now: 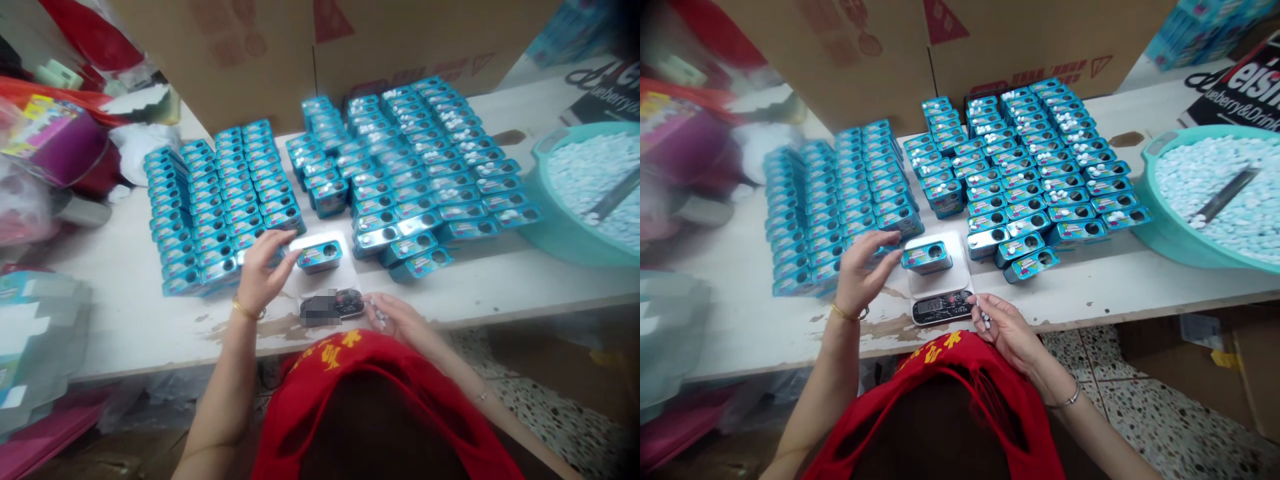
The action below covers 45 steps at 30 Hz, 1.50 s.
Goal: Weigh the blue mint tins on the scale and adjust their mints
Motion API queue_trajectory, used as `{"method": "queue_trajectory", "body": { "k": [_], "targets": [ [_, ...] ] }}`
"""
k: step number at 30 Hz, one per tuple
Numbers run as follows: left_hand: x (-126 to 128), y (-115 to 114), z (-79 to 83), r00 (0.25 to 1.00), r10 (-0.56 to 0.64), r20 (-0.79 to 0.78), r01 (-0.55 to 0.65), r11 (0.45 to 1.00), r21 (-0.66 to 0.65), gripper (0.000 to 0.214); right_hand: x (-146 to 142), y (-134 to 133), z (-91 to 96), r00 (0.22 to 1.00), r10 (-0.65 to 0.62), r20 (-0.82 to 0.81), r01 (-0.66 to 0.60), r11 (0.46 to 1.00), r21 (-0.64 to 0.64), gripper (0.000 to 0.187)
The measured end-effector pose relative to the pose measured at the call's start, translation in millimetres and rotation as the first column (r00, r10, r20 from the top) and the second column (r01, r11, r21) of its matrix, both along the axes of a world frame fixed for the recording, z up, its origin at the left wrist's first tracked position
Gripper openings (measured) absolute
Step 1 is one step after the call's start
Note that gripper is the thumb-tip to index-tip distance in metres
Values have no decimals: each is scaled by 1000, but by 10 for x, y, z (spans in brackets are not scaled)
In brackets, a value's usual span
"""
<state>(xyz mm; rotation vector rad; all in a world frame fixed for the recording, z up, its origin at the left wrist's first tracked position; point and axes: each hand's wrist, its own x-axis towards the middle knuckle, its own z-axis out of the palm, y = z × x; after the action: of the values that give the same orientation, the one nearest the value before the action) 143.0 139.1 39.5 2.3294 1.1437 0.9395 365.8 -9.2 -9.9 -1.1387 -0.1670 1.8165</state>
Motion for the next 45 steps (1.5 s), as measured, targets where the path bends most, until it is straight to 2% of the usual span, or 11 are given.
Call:
{"method": "queue_trajectory", "body": {
  "k": [4,9,13,16,20,23,27,30,34,39,45],
  "targets": [
    [194,-51,-118,979,-127,-162,124,992,-27,54,-34,-8,53,1000,11,17,-12,999,31,28],
    [65,-188,-50,935,-175,-308,158,984,-81,36,-38,-33,48,999,27,38,-27,1000,-15,27],
    [-478,-270,5,951,-15,-310,2,999,-43,40,-71,-18,32,998,40,48,-37,998,-60,28],
    [-824,-268,-109,899,76,-432,-78,997,14,36,-119,6,21,994,99,47,-98,995,-16,31],
    [-950,-230,-270,837,227,-498,-134,967,217,35,-145,26,-36,988,135,70,-138,989,50,36],
    [-762,-98,-215,873,282,-397,-149,931,334,46,-142,41,-87,989,128,78,-135,986,102,35],
    [-89,336,-3,908,162,-387,-34,948,317,36,-150,66,-103,991,118,59,-126,982,142,35],
    [530,750,19,834,68,-547,105,954,280,33,-139,65,-86,993,107,44,-113,981,160,36],
    [1042,1148,-185,731,57,-680,163,953,255,25,-65,31,-81,998,50,49,-56,989,138,39],
    [1101,1189,-207,703,51,-709,196,945,262,13,27,1,-117,999,-5,48,-1,994,112,42],
    [838,673,397,651,-9,-759,263,941,214,24,77,22,-212,997,-18,69,12,996,89,42]
  ]
}}
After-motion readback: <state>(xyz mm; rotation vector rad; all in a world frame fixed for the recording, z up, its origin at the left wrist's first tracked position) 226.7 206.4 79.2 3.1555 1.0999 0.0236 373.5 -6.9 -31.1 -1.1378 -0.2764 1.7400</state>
